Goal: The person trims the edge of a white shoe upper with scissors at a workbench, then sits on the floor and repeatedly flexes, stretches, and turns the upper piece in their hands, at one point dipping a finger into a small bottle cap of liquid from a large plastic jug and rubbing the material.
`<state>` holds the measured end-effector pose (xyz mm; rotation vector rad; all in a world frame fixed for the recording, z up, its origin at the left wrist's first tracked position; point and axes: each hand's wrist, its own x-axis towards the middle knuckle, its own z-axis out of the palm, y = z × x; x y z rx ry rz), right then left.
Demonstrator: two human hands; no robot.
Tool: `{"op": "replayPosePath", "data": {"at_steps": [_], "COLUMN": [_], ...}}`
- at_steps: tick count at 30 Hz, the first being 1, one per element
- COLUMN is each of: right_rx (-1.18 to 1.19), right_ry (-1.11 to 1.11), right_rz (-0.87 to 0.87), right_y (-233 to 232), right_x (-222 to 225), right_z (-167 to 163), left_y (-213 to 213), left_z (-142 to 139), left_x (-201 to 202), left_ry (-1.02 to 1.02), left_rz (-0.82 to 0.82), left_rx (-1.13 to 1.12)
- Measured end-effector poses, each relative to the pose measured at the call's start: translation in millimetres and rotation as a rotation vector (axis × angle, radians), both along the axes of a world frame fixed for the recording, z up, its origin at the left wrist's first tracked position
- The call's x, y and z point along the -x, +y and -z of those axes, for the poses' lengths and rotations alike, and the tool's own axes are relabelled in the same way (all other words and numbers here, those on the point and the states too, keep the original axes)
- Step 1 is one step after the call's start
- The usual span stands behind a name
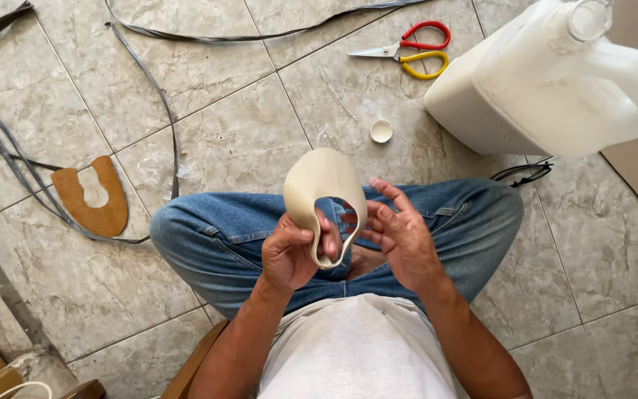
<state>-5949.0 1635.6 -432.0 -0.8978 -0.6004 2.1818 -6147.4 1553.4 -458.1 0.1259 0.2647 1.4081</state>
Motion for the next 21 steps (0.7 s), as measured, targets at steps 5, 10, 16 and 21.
{"op": "replayPosePath", "data": {"at_steps": [5, 10, 16, 21], "right_rx": [0.014, -0.040, -0.047, -0.067], "right_ry": [0.121, 0.146, 0.104, 0.080], "right_rz": [0.103, 0.072, 0.037, 0.013], "right_y": [10, 20, 20, 20], "right_x": [-5, -13, -13, -16], "right_z": [-7, -15, -16, -16], "left_y": [1, 5, 5, 5], "left_z": [-9, -16, -12, -6], "left_x": [4, 3, 3, 5], "left_ry": [0.044, 0.131, 0.139, 0.172], "left_rz": [0.038, 0.011, 0.009, 0.002], "left_rx": [0.044, 0.076, 0.049, 0.062]}}
